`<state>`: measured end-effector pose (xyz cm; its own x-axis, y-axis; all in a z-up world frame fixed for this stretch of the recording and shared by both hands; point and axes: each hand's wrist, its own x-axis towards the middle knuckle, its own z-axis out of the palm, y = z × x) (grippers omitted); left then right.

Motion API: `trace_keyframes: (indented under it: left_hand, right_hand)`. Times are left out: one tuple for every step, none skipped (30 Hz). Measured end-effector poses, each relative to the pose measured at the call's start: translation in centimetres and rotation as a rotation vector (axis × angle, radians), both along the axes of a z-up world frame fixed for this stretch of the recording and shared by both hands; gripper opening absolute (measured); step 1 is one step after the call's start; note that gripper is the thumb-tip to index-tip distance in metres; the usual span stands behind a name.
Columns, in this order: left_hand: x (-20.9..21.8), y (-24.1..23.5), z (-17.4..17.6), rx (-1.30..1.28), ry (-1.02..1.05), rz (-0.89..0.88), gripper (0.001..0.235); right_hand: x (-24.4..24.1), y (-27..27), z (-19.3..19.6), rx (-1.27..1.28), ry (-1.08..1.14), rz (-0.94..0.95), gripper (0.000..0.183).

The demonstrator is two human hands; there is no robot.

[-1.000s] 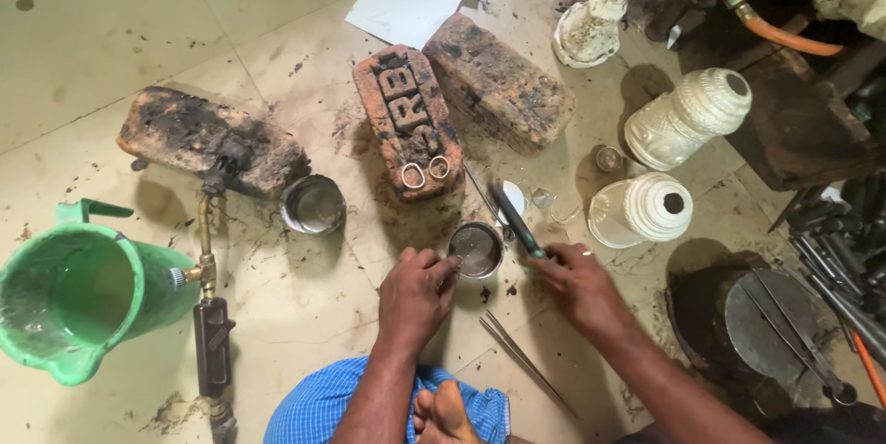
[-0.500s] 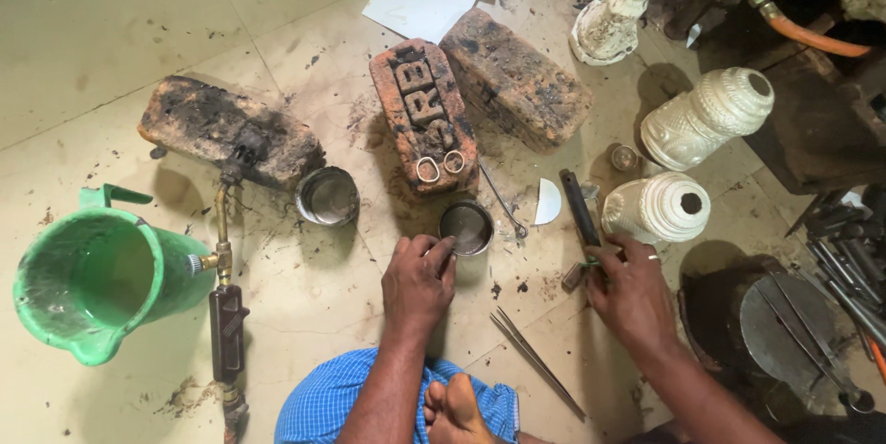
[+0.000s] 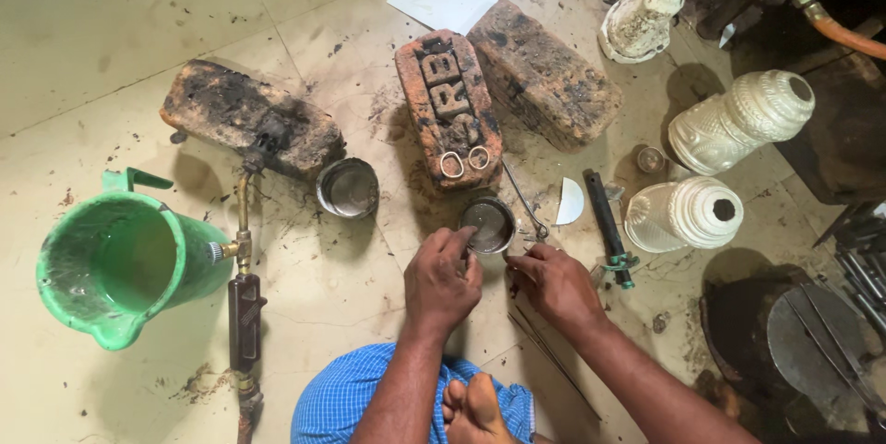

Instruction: The person sits on the floor and uses a blowtorch to heat two metal rings placed on a brick. They use pliers to adjust the rings and a metal rod to apply material to the heated area.

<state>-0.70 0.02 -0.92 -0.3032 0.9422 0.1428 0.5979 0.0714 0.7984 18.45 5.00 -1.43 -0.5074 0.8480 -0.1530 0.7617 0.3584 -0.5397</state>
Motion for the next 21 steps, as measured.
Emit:
trace_keyframes:
  left_hand:
    - [0.0,-0.1,0.1,-0.038,-0.054,-0.001,0.033]
    - [0.1,-0.2,0.1,-0.076,-0.109,-0.003,0.033]
    - [0.1,-0.2,0.0,-0.041,-0.121,-0.017,0.029]
    - [0.2,-0.3,0.0,-0.005,-0.134,-0.031,0.025]
    - [0.3,-0.3,-0.1,0.033,-0.146,-0.052,0.021]
    - [0.3,-0.4,-0.2,-0.027,-0.233,-0.078,0.018]
    - [0.3,-0.3,-0.2,-0.085,-0.318,-0.114,0.016]
    - [0.4,-0.3,-0.2,-0.144,-0.401,-0.151,0.014]
    - [0.5,-0.3,-0.3,-0.231,-0.444,-0.198,0.017]
    - [0.6,-0.4,-0.4,-0.319,-0.482,-0.245,0.021]
    - [0.7,-0.7,-0.5,-0.412,-0.521,-0.304,0.025]
    - [0.7,-1.0,-0.8,-0.380,-0.538,-0.330,0.025]
    - [0.4,-1.2,-1.3,-0.347,-0.553,-0.365,0.026]
    - [0.3,-1.6,-1.8,-0.346,-0.566,-0.364,0.026]
    - [0.2,-1.8,-2.7,-0.339,-0.578,-0.370,0.025]
    - [0.1,-1.9,-3.8,-0.473,-0.538,-0.318,0.026]
    - [-0.4,-2.1,-4.8,-0.604,-0.488,-0.254,0.027]
    - [-0.8,-2.3,-6.0,-0.565,-0.536,-0.291,0.027]
    - [-1.1,-2.3,-7.3,-0.527,-0.585,-0.323,0.028]
    - [-1.6,-2.3,-8.7,-0.493,-0.636,-0.347,0.028]
    - [-2.1,-2.2,-10.0,-0.551,-0.611,-0.312,0.027]
  right_hand:
    - [0.0,0.1,-0.3,0.011,0.000,0.004,0.025]
    - [0.1,0.2,-0.7,0.022,0.000,0.008,0.023]
    - [0.1,0.4,-1.0,0.023,0.004,-0.004,0.022]
    - [0.1,0.4,-1.2,0.025,0.008,-0.017,0.020]
    - [0.1,0.4,-1.3,0.030,0.011,-0.036,0.019]
    - [0.1,0.2,-1.4,-0.057,0.109,-0.121,0.018]
    - [0.0,-0.1,-1.4,-0.138,0.209,-0.212,0.017]
    - [-0.1,-0.4,-1.3,-0.218,0.311,-0.303,0.016]
    - [-0.1,-1.1,-1.1,-0.348,0.495,-0.327,0.014]
    - [0.0,-1.6,-0.9,-0.476,0.682,-0.345,0.013]
    - [0.3,-2.5,-0.8,-0.505,0.658,-0.444,0.014]
    - [0.4,-3.4,-0.7,-0.535,0.635,-0.544,0.015]
    - [0.6,-4.0,-0.8,-0.539,0.714,-0.568,0.014]
    - [0.8,-4.7,-0.9,-0.539,0.793,-0.588,0.013]
    - [1.1,-5.0,-0.9,-0.546,0.792,-0.590,0.013]
    - [1.3,-5.2,-0.9,-0.554,0.791,-0.592,0.014]
    - [1.2,-5.4,-0.7,-0.568,0.792,-0.586,0.014]
    - [1.2,-5.7,-0.6,-0.581,0.793,-0.581,0.015]
    - [1.1,-5.9,-0.4,-0.558,0.853,-0.550,0.016]
    - [0.9,-6.1,-0.1,-0.533,0.912,-0.518,0.017]
    - [0.6,-6.4,0.3,-0.435,0.882,-0.433,0.019]
